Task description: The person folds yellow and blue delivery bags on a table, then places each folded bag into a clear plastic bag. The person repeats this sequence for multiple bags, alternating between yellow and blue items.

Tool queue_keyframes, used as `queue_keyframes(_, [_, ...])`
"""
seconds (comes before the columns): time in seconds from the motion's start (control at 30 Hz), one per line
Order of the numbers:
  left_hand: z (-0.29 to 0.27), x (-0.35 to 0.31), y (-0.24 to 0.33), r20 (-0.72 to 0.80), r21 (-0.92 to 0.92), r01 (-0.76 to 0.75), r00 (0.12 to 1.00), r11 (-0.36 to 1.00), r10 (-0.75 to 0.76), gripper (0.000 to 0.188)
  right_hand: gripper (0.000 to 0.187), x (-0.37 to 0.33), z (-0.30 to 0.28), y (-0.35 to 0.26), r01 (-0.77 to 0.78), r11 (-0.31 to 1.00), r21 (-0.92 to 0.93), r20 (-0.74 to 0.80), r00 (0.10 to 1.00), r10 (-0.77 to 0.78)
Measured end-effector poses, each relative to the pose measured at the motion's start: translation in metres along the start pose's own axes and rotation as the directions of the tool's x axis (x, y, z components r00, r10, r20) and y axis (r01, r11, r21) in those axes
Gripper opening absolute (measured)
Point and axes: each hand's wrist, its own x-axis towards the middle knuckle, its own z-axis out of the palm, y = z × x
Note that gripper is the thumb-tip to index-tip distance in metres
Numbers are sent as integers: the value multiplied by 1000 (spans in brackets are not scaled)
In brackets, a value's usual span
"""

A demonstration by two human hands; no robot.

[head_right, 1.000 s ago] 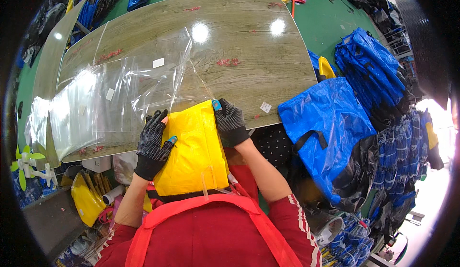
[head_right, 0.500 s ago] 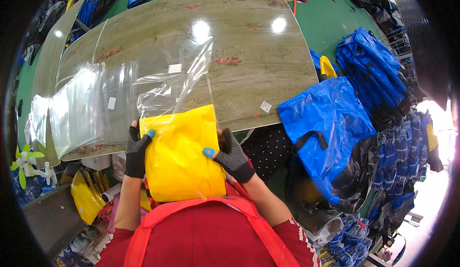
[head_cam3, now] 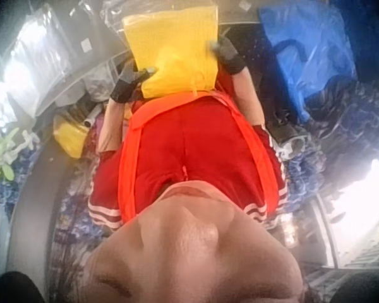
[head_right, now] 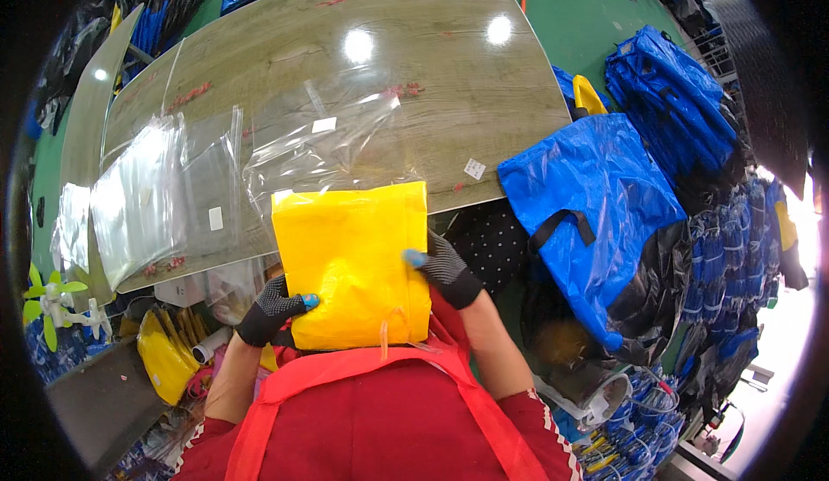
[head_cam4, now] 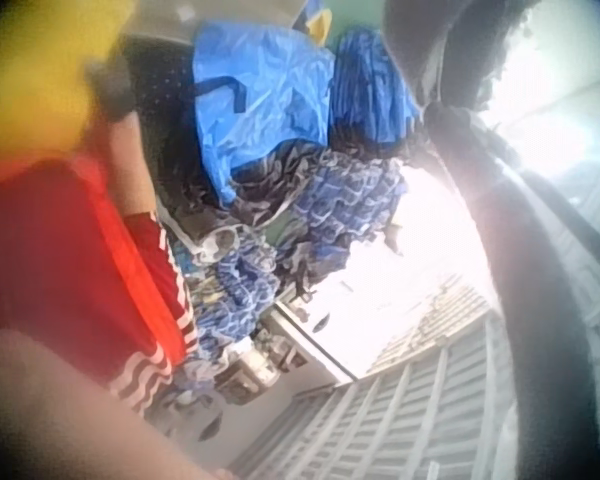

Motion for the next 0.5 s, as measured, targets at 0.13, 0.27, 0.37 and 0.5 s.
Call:
queue_keyframes(0.13, [7,-5,-15,-160,166,-331,920,929,357,69,72,-19,26,17,-12,990,142,-73,997,23])
queue_keyframes(0.27, [24,-9,-57,-125,526,-309,893,792,432,68,68,-43,38,38,246,920,-305,21,967,-252])
queue_keyframes(0.37, [26,-10,-73,-299,85,-252,917,964,266,65,61,-49,36,43,-315,948,38,-98,943,317])
queue_keyframes(0.5, [-2,-4,-38,-315,-51,-265,919,963,236,63,56,-56,35,38,-159,987,37,-160,974,163])
